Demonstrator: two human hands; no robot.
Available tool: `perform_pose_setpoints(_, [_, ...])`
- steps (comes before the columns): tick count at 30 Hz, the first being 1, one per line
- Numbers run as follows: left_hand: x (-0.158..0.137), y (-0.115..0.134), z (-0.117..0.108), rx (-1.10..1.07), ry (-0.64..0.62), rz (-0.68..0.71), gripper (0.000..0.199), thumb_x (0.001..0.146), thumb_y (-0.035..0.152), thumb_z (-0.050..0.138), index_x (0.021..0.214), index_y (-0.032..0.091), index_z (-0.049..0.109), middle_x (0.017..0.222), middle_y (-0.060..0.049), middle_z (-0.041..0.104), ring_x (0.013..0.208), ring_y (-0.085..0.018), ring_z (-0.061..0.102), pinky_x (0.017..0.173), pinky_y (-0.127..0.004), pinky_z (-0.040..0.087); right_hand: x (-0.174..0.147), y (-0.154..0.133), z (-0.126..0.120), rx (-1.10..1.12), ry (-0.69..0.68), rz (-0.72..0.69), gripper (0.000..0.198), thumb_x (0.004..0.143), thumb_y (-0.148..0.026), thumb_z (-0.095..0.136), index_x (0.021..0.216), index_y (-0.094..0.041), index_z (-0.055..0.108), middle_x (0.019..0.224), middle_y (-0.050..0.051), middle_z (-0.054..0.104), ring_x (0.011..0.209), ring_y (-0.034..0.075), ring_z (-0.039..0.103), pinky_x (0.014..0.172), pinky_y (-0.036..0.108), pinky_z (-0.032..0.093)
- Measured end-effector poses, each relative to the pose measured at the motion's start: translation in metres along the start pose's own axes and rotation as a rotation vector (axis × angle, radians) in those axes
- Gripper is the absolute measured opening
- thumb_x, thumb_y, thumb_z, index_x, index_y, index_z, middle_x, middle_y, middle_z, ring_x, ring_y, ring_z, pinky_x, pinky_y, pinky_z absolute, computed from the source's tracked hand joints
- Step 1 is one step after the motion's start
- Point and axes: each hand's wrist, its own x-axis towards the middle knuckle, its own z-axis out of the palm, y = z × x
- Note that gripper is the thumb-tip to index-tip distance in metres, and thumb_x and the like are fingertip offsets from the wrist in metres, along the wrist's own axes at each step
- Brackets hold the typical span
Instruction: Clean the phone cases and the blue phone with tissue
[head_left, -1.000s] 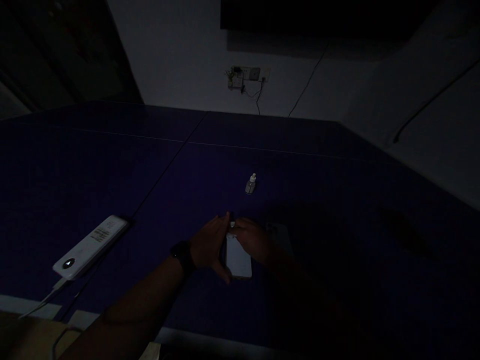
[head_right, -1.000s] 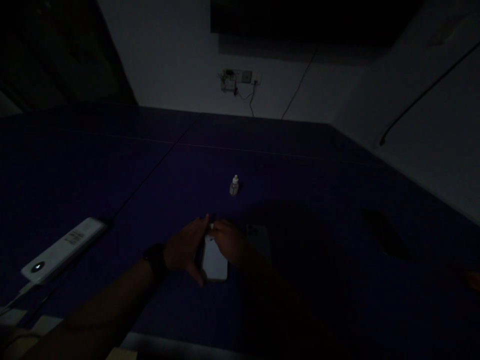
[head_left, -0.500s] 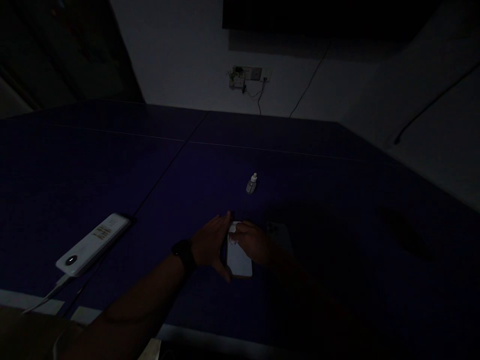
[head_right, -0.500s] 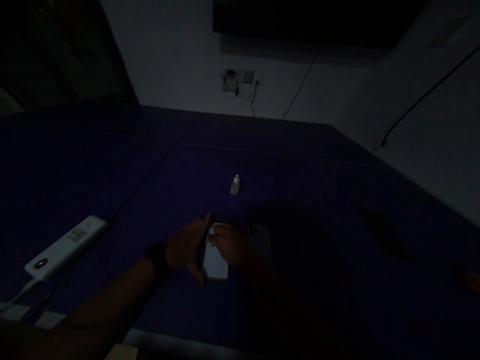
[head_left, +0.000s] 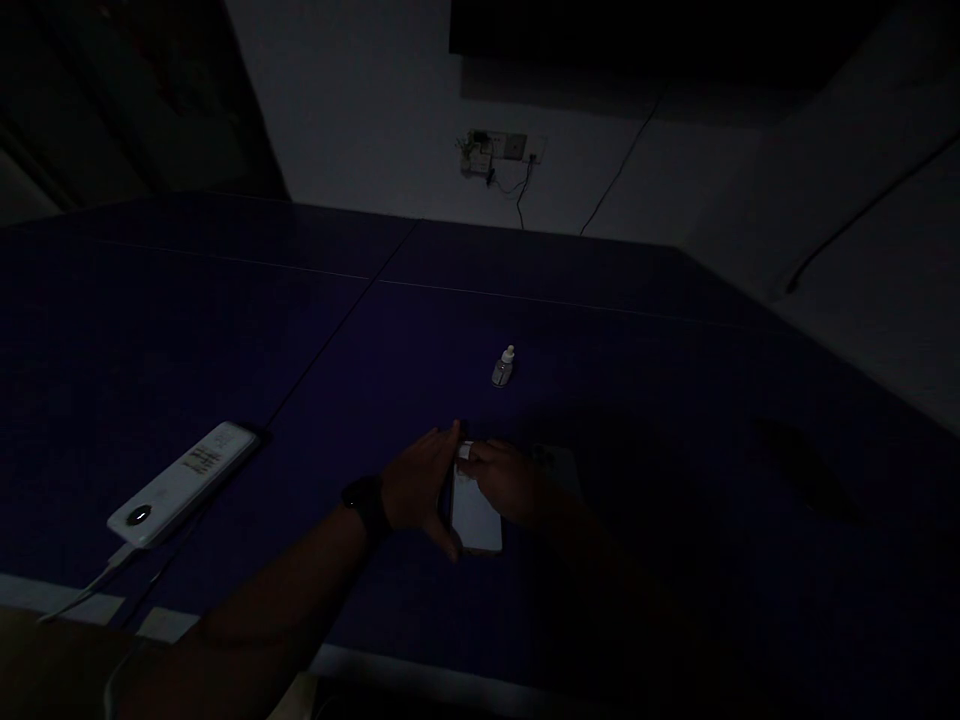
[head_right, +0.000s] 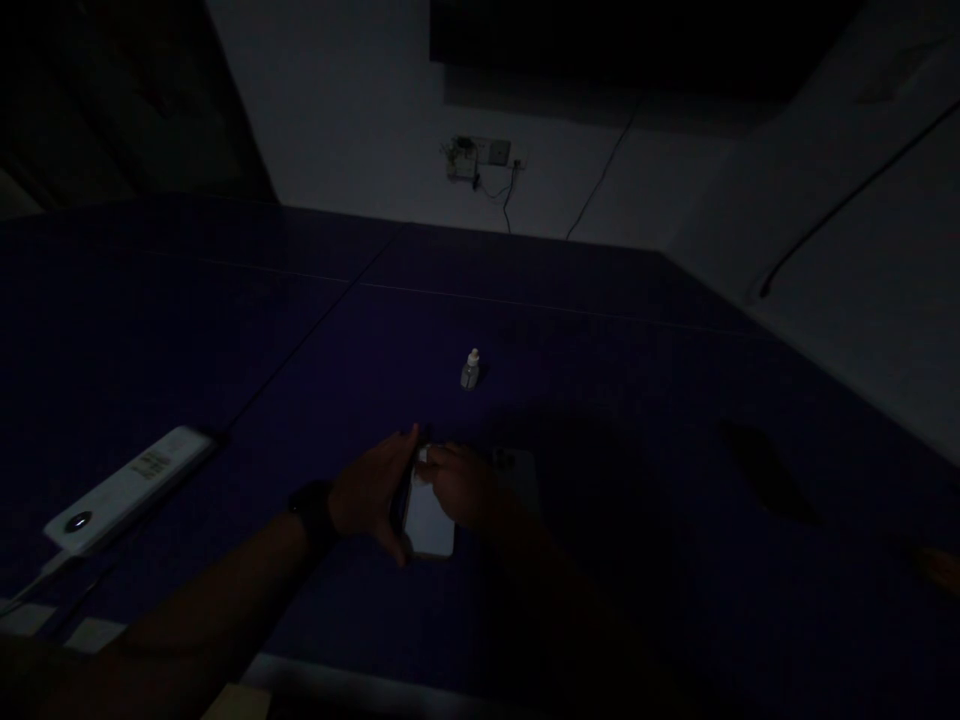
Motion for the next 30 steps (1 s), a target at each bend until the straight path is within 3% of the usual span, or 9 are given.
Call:
perform_pose_setpoints(6, [0.0, 0.001, -0.002, -0.001, -0.011, -0.007, 0.165, 0.045, 0.093, 0.07, 0.157, 0.01, -0.019, 0.16, -0.033, 0.023, 0.146, -0.049, 0.032, 0.118, -0.064, 0.026, 0.005, 0.0, 0.004, -0.024, 0.101, 0.135, 0.028, 0.096, -0.006, 0.05, 0.113, -0.016, 0.07, 0.101, 0.009, 0.065, 0.093, 0.022, 0.058, 0.085, 0.035, 0.045])
perform_pose_setpoints(10, [0.0, 0.0, 0.0, 0.014, -0.013, -0.021, 0.168, 0.042, 0.094, 0.069, 0.156, 0.008, -0.02, 0.157, -0.034, 0.029, 0.144, -0.05, 0.035, 0.117, -0.063, 0.029, 0.002, -0.005, 0.003, 0.087, 0.075, -0.009, 0.024, 0.095, -0.007, 0.052, 0.103, -0.016, 0.072, 0.093, 0.006, 0.065, 0.093, 0.021, 0.059, 0.087, 0.033, 0.046])
perform_pose_setpoints(13, [0.0, 0.003, 0.0, 0.033, -0.021, -0.054, 0.168, 0.041, 0.096, 0.068, 0.157, 0.007, -0.015, 0.155, -0.035, 0.033, 0.142, -0.052, 0.036, 0.115, -0.063, 0.032, -0.005, -0.001, -0.002, 0.152, 0.115, -0.037, 0.023, 0.092, -0.008, 0.054, 0.098, -0.019, 0.073, 0.09, 0.005, 0.066, 0.092, 0.02, 0.06, 0.086, 0.032, 0.046])
perform_pose_setpoints(18, [-0.001, 0.01, -0.003, 0.1, 0.013, -0.116, 0.161, 0.042, 0.099, 0.062, 0.158, 0.008, -0.002, 0.152, -0.034, 0.034, 0.14, -0.055, 0.035, 0.11, -0.068, 0.033, -0.017, 0.021, -0.006, 0.132, 0.394, 0.157, 0.016, 0.089, -0.011, 0.055, 0.089, -0.017, 0.069, 0.087, 0.008, 0.065, 0.086, 0.022, 0.059, 0.082, 0.036, 0.049])
perform_pose_setpoints(20, [-0.003, 0.011, -0.005, 0.14, 0.037, -0.134, 0.157, 0.044, 0.1, 0.059, 0.158, 0.009, 0.002, 0.148, -0.033, 0.039, 0.138, -0.055, 0.036, 0.11, -0.069, 0.032, -0.02, 0.025, -0.003, 0.153, 0.485, 0.214, 0.016, 0.091, -0.012, 0.053, 0.094, -0.018, 0.068, 0.09, 0.008, 0.064, 0.087, 0.022, 0.06, 0.081, 0.035, 0.05])
perform_pose_setpoints(25, [-0.01, 0.009, -0.012, 0.21, 0.02, -0.127, 0.154, 0.044, 0.099, 0.062, 0.158, 0.01, 0.007, 0.14, -0.028, 0.047, 0.13, -0.051, 0.045, 0.111, -0.068, 0.029, -0.019, 0.016, 0.002, 0.201, 0.394, 0.141, 0.02, 0.088, -0.008, 0.057, 0.103, -0.017, 0.068, 0.101, 0.008, 0.063, 0.095, 0.021, 0.061, 0.085, 0.035, 0.052])
perform_pose_setpoints(30, [-0.012, 0.001, -0.03, 0.182, -0.088, -0.192, 0.143, 0.046, 0.086, 0.077, 0.158, 0.02, 0.018, 0.131, -0.019, 0.054, 0.115, -0.04, 0.052, 0.1, -0.053, 0.041, -0.018, 0.009, -0.002, 0.231, 0.254, -0.002, 0.026, 0.085, -0.003, 0.06, 0.105, -0.017, 0.071, 0.109, 0.009, 0.068, 0.102, 0.022, 0.06, 0.088, 0.037, 0.051])
